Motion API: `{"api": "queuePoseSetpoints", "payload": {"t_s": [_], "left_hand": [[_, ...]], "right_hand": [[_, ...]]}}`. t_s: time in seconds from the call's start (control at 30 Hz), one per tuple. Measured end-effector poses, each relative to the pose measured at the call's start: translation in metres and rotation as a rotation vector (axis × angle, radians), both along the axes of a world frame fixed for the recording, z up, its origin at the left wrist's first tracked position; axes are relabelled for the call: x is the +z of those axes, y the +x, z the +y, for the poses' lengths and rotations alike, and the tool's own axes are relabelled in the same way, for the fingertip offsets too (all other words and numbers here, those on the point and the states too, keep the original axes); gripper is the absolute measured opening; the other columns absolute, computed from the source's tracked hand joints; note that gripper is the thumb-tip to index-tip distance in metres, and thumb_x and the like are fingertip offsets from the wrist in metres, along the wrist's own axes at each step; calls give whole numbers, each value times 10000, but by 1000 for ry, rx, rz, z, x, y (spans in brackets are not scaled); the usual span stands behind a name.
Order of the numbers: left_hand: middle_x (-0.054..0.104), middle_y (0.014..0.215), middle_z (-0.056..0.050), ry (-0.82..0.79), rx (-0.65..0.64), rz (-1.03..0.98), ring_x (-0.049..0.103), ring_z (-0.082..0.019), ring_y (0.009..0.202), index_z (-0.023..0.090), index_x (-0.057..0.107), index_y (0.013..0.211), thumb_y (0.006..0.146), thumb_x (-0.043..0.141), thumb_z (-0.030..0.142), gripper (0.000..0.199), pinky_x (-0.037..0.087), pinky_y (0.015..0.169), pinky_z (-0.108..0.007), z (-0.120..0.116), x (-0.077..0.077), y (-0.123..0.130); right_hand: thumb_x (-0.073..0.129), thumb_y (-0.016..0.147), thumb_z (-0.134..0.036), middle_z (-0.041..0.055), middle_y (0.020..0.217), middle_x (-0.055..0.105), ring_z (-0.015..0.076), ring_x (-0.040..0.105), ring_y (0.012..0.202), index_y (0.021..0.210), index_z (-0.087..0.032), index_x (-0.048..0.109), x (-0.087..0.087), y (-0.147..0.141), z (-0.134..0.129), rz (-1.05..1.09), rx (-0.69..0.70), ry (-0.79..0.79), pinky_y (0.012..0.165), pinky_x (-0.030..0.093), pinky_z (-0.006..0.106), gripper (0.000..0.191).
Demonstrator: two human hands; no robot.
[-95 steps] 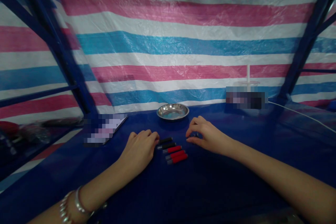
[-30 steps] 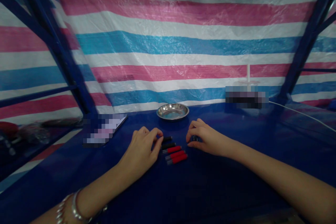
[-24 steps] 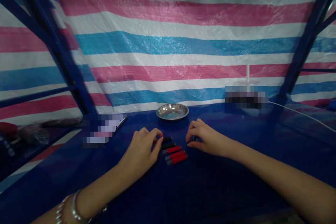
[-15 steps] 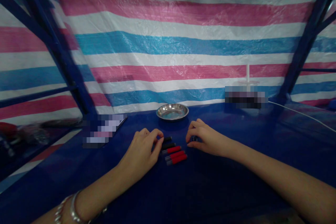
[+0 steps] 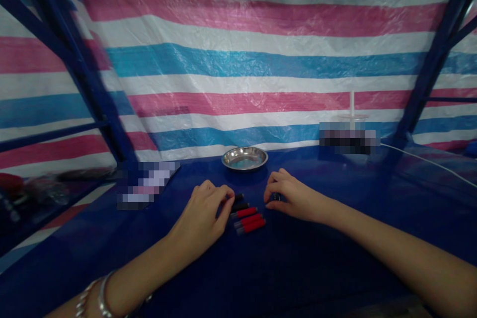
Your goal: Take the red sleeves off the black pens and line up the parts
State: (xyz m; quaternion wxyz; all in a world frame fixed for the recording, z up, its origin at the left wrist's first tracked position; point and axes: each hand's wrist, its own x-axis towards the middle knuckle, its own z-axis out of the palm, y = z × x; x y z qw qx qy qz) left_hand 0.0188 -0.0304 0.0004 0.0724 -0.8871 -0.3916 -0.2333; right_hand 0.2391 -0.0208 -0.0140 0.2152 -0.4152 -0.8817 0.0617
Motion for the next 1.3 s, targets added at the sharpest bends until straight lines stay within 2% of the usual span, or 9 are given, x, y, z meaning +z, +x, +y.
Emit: {"api": "queuePoseSetpoints", "payload": {"t_s": [0.4, 0.63, 0.93, 1.3], "left_hand": [[502, 713, -13, -35, -141, -13, 454, -182, 713, 168, 524, 823, 827, 414, 139, 114, 337, 643, -322, -3, 0, 1], [504, 749, -23, -100, -244, 104, 422, -196, 757, 173, 531, 829, 842, 442, 162, 91, 326, 654, -326, -8, 1, 0], [491, 751, -14, -164, -249, 177, 399, -197, 776, 181, 532, 818, 831, 523, 234, 56, 311, 675, -323, -9, 4, 3], [515, 713, 9, -179, -271, 173, 410, -186, 759, 191, 534, 771, 791, 572, 211, 47, 287, 673, -321, -12, 5, 2]], "right_hand": [[546, 748, -212, 58, 875, 503, 174, 411, 868, 815, -179, 594, -2, 0, 1, -8, 0, 3, 741, 354, 305, 89], [538, 756, -211, 57, 878, 504, 167, 426, 875, 815, -177, 593, 0, 0, -1, -24, 6, 12, 807, 329, 340, 88], [541, 753, -214, 58, 867, 500, 170, 428, 864, 816, -176, 594, 0, 0, 1, -33, 8, 2, 778, 334, 337, 90], [546, 750, -210, 56, 862, 502, 170, 426, 854, 810, -175, 594, 2, 0, -1, -29, 0, -2, 762, 339, 333, 85]]}}
